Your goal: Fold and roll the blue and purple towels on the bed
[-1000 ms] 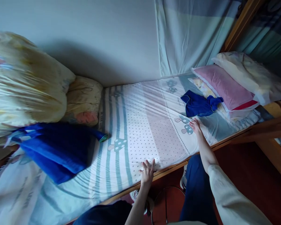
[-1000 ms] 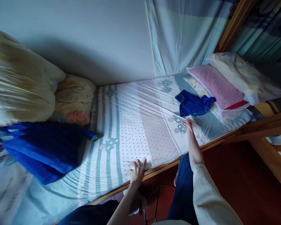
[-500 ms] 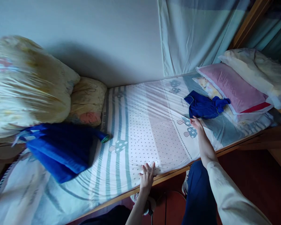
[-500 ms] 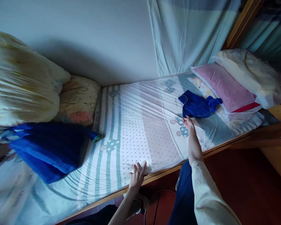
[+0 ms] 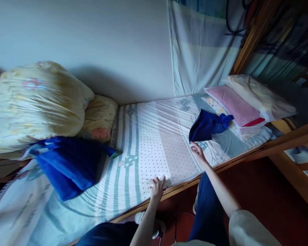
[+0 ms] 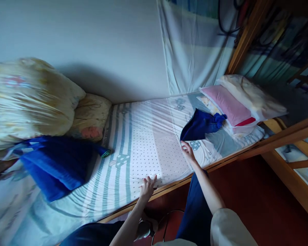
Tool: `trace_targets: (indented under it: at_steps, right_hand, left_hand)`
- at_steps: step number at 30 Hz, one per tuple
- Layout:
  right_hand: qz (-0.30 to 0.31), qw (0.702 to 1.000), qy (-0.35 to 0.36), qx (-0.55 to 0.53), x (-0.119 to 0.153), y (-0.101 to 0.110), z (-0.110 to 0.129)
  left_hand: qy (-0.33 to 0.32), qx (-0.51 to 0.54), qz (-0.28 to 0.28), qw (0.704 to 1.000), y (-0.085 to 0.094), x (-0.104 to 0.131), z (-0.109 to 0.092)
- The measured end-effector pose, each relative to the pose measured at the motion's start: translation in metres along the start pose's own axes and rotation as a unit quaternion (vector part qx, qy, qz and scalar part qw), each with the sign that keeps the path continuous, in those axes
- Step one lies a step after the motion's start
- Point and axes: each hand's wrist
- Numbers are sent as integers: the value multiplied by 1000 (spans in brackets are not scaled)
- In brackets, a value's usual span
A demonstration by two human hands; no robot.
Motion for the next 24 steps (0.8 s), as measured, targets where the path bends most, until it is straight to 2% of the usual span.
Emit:
trace_targets:
  at_steps: [2, 4, 6, 8, 11, 13, 16, 19, 21, 24]
  right_hand:
    - [46, 999, 15, -1, 47, -29, 16]
    - [69, 997, 19, -8, 96, -58, 26]
    - [94, 995, 11, -20, 144, -88, 30]
    - [118, 992, -3, -42, 185, -117, 31]
    - [149, 986, -16, -67, 233, -156, 33]
    - [172, 983, -14, -67, 253, -172, 37]
    - [200, 978, -2, -59, 268, -178, 47]
    - [217, 975, 7, -43, 270, -170, 56]
    - [224, 974, 9, -36, 269, -162, 60]
    - [222, 974, 6, -44, 269, -158, 66]
  left_hand:
    - [8, 25, 87, 996, 24, -1, -2]
    - [-14, 111, 129, 985, 51, 6, -5]
    - [-51, 246, 105, 962, 75, 23, -10]
    - [-83, 384, 61, 918, 93, 48, -19]
    - [-104, 523, 23, 846, 109, 94, -36]
    - [-84, 573, -7, 815, 116, 123, -45]
    - [-22, 614, -76, 785, 123, 156, -51]
    - [33, 630, -127, 766, 129, 177, -49]
    - [38, 639, -129, 757, 133, 184, -47]
    - [-20, 665, -92, 741, 141, 190, -44]
Point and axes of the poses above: each hand's wrist, its own x-axis away from the middle knuckle, its own y-axis out of the back of the hand, z = x × y, and after that the axes turned 12 degrees about z, right-handed
